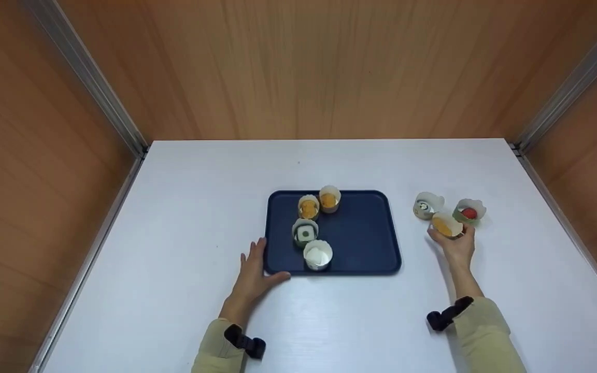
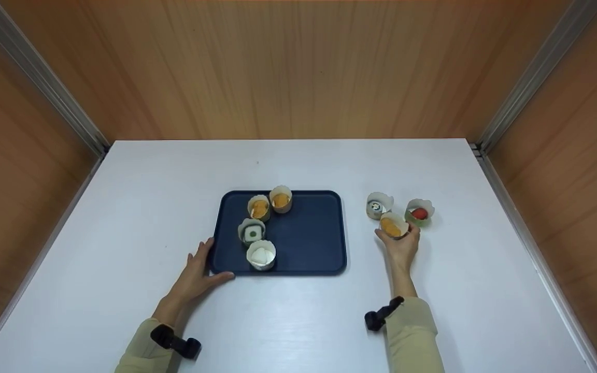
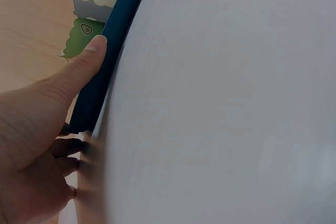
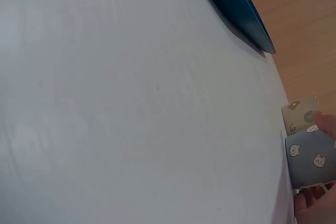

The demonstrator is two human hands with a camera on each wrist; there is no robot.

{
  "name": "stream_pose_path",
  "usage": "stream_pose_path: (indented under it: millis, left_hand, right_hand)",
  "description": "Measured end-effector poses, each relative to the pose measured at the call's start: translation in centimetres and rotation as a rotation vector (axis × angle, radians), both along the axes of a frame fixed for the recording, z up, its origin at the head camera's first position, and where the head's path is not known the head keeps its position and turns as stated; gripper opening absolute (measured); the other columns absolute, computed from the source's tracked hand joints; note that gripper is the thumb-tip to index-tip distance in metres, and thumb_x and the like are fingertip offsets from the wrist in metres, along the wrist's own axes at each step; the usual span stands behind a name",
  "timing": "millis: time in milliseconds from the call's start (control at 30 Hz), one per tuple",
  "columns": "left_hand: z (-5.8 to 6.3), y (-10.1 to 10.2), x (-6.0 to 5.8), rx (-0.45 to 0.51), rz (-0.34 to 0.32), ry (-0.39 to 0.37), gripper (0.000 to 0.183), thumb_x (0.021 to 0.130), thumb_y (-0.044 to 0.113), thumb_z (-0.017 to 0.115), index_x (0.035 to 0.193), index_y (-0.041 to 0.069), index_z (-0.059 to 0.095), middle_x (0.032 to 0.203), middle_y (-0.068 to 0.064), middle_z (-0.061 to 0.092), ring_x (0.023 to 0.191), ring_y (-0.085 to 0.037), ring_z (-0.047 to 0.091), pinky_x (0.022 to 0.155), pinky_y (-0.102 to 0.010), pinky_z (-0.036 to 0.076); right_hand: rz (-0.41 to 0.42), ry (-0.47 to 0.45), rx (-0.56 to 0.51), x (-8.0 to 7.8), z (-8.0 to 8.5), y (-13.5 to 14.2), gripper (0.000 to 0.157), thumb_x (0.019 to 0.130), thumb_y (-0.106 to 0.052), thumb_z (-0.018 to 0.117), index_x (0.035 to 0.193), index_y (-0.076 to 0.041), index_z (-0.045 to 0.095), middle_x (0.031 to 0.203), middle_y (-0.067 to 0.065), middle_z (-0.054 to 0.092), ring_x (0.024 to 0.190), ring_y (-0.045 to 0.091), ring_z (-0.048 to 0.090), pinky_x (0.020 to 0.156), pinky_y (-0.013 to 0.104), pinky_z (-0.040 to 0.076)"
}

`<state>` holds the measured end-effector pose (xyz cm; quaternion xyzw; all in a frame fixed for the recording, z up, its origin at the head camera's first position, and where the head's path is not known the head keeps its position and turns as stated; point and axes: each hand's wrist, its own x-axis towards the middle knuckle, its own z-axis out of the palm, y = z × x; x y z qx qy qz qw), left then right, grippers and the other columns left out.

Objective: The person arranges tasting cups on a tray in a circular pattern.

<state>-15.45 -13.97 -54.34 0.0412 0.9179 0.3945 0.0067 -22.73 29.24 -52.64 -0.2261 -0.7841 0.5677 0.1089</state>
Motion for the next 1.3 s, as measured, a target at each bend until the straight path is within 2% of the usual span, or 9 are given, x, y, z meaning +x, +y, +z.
stream_pose_path:
  millis: [167,367,533,733,1000,1300]
  left_hand:
    - [0.1,0.1,0.1,-0.001,0.001,-0.005,0.100,0.067,0.044,0.073,0.139,-0.001,0.020,0.141,-0.023,0.023,0.132,-0.034,0.010,0.107,-0.046,0.000]
    - [0.1,0.1,0.0,-0.014,0.003,0.004,0.101,0.066,0.045,0.073,0.138,-0.002,0.021,0.140,-0.023,0.024,0.131,-0.035,0.011,0.107,-0.047,0.000]
    - [0.0,0.0,0.0,-0.012,0.003,0.004,0.101,0.066,0.045,0.073,0.138,-0.002,0.020,0.140,-0.023,0.024,0.132,-0.035,0.010,0.107,-0.047,0.000]
    - [0.0,0.1,-0.1,-0.005,-0.001,0.010,0.100,0.066,0.044,0.074,0.138,-0.002,0.021,0.140,-0.024,0.024,0.131,-0.035,0.010,0.106,-0.048,-0.001]
    - [0.1,0.0,0.0,-0.018,0.002,-0.006,0.101,0.067,0.044,0.073,0.139,-0.002,0.019,0.141,-0.023,0.022,0.132,-0.034,0.009,0.107,-0.046,-0.001]
    - [0.1,0.1,0.0,-0.003,0.013,-0.023,0.101,0.067,0.045,0.073,0.139,0.000,0.019,0.142,-0.022,0.020,0.132,-0.034,0.009,0.107,-0.046,-0.001]
  right_hand:
    - [0.000,-0.003,0.025,-0.2,-0.1,0.2,0.080,0.072,-0.013,0.072,0.133,0.003,0.022,0.134,0.021,0.032,0.122,0.031,0.032,0.103,0.035,0.027]
    - [0.001,-0.003,0.024,-0.3,-0.3,0.3,0.076,0.073,-0.012,0.071,0.132,0.002,0.025,0.132,0.020,0.035,0.119,0.030,0.038,0.098,0.035,0.034]
    - [0.001,-0.003,0.022,-0.2,-0.3,0.3,0.075,0.073,-0.012,0.071,0.132,0.002,0.026,0.133,0.018,0.036,0.120,0.029,0.037,0.099,0.033,0.033]
    - [0.016,-0.023,0.034,0.1,-0.1,0.2,0.076,0.075,-0.013,0.070,0.134,0.001,0.024,0.136,0.019,0.032,0.125,0.029,0.032,0.102,0.033,0.030]
    - [0.031,0.001,0.075,0.9,0.4,-0.5,0.065,0.074,-0.010,0.070,0.124,0.006,0.032,0.127,0.024,0.039,0.119,0.034,0.036,0.100,0.039,0.032]
    - [0.087,-0.013,0.072,1.7,0.9,-1.4,0.067,0.073,-0.014,0.072,0.125,0.004,0.033,0.126,0.022,0.039,0.118,0.032,0.037,0.100,0.040,0.032]
